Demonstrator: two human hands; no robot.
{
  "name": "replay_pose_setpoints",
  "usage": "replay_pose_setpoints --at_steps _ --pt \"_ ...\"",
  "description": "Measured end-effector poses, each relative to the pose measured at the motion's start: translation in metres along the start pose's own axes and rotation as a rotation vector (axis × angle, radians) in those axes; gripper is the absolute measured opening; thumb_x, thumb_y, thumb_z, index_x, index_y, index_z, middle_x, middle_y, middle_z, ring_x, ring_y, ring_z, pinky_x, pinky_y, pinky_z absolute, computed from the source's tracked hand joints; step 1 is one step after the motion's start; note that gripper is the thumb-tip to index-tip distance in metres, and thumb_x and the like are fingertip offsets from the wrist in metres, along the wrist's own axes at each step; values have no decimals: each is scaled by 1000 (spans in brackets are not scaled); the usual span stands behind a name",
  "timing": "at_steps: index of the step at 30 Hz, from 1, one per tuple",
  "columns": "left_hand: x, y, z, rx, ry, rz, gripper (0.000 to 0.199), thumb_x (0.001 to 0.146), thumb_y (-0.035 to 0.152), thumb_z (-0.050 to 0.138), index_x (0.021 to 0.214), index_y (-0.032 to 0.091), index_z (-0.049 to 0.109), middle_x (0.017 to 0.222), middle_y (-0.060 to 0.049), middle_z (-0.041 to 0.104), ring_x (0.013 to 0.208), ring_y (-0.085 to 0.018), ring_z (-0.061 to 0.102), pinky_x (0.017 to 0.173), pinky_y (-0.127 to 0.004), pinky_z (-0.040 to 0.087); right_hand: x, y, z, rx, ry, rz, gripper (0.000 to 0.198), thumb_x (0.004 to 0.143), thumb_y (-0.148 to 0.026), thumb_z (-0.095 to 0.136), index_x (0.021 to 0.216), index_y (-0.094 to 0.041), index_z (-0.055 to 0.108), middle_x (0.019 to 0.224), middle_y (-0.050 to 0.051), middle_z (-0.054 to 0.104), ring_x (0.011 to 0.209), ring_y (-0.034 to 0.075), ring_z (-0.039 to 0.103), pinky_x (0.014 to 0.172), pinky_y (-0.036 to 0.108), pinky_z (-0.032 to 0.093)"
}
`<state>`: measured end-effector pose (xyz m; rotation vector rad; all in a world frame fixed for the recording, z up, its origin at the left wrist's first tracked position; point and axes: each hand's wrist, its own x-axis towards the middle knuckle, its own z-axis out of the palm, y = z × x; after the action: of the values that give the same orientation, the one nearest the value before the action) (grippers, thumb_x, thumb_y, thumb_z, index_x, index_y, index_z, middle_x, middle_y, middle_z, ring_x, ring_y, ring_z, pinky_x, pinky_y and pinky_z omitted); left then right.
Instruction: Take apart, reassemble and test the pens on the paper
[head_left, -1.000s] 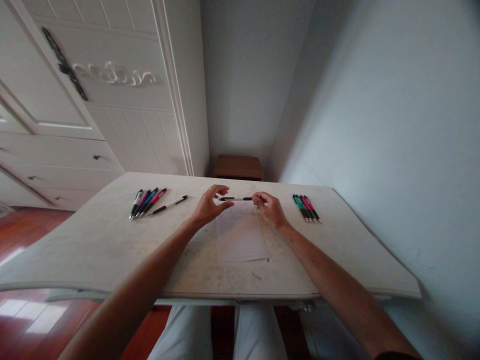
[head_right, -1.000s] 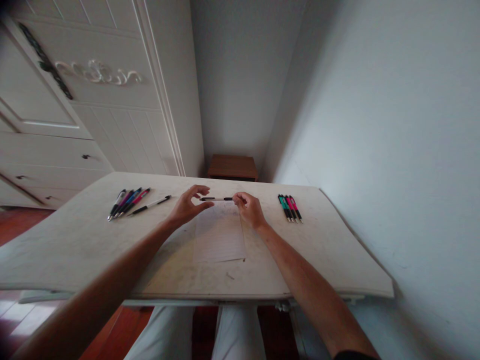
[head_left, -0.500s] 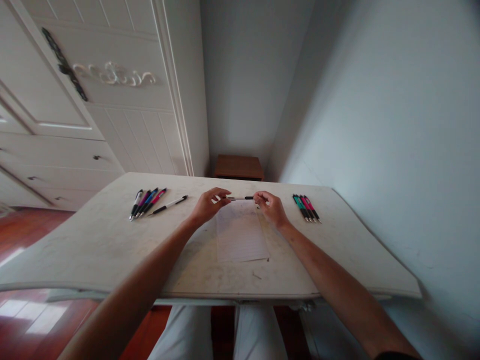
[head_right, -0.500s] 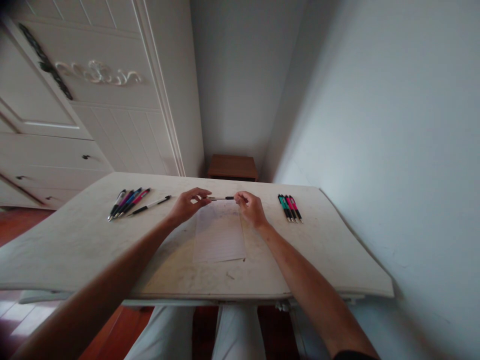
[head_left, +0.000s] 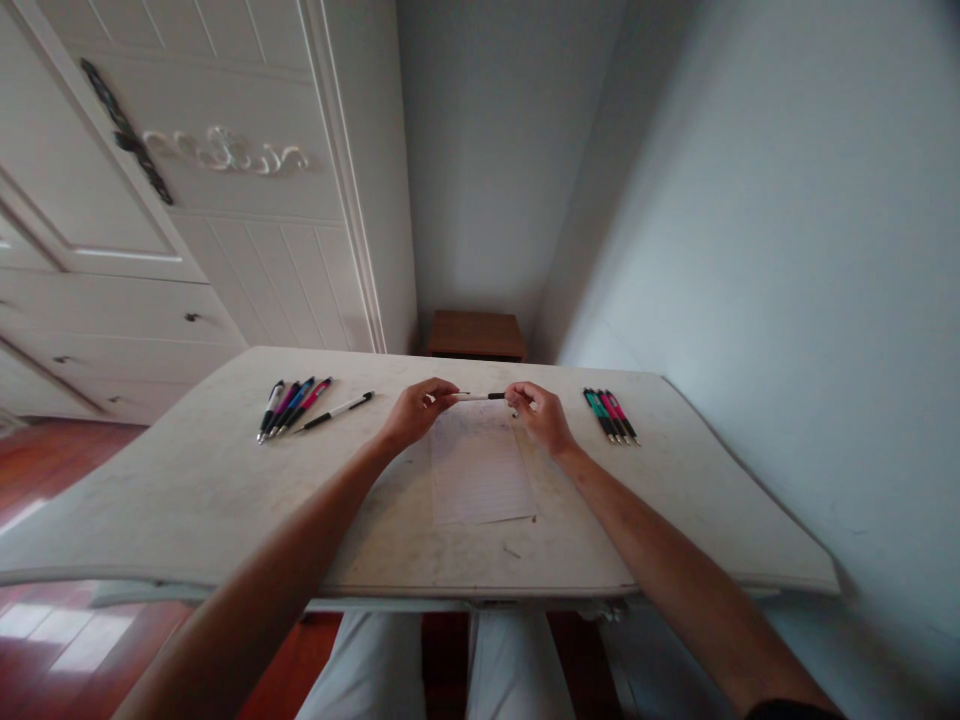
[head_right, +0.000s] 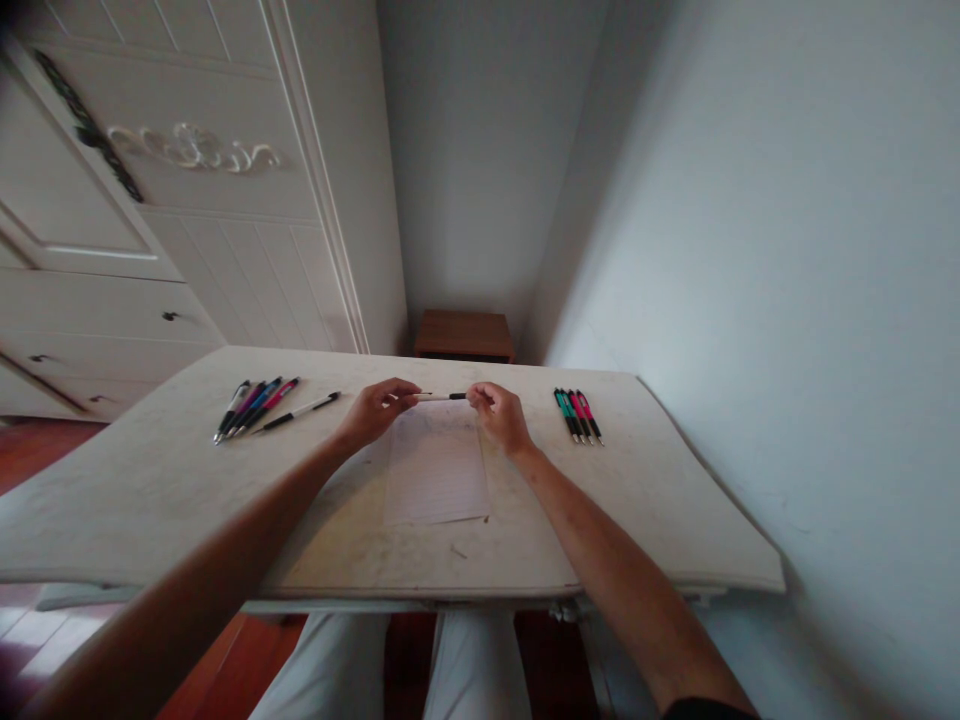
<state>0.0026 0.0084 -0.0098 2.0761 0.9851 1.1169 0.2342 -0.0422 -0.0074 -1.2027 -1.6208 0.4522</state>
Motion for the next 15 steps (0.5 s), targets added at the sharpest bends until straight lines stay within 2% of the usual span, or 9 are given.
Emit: replay_pose_setpoints --at_steps 2,4,6,7,9,10,13,15 --pt "0 1 1 -39 48 19 33 78 43 65 101 19 65 86 -4 69 78 -17 63 68 -28 48 0 0 0 4 2 8 28 86 -43 53 77 -19 64 72 4 67 69 18 62 70 28 49" --pt "-1 1 1 -66 84 43 54 71 42 73 117 19 58 93 -6 68 83 -17 63 69 -28 49 1 0 0 3 12 14 28 86 -43 53 77 -19 64 71 4 66 69 18 62 70 28 49" --pt "-2 2 2 -75 105 42 68 67 43 76 125 18 51 100 -8 67 87 -18 63 69 -27 49 1 0 0 2 22 15 28 86 -43 53 76 -19 64 70 3 66 68 18 61 70 29 49" --pt "-2 2 2 -72 104 27 66 69 45 75 125 17 52 100 -8 66 87 -18 63 68 -27 48 1 0 0 1 25 12 28 86 -43 53 75 -19 64 70 3 66 69 18 62 70 29 49" --pt "-2 3 2 -53 82 -16 47 80 50 62 113 16 59 87 -5 66 78 -16 61 65 -26 47 1 0 0 3 31 5 28 86 -42 53 76 -19 64 71 4 66 69 18 62 70 29 49" --pt "-2 3 1 -38 62 -36 40 86 51 53 102 15 63 77 -3 64 71 -15 60 64 -25 45 1 0 0 5 31 1 28 86 -42 53 76 -19 64 71 4 67 69 18 62 70 28 49" --pt "0 3 -1 3 6 -82 49 91 52 41 65 15 60 55 1 54 56 -12 50 58 -25 41 0 -1 0 0 23 -16 26 87 -40 53 77 -18 64 73 4 67 70 18 63 71 28 49" --pt "0 2 -3 -17 -5 -108 49 89 52 45 57 16 56 53 1 53 54 -11 49 57 -24 40 0 0 0 -6 16 -24 26 87 -40 54 78 -18 64 73 4 67 71 17 63 71 27 48"
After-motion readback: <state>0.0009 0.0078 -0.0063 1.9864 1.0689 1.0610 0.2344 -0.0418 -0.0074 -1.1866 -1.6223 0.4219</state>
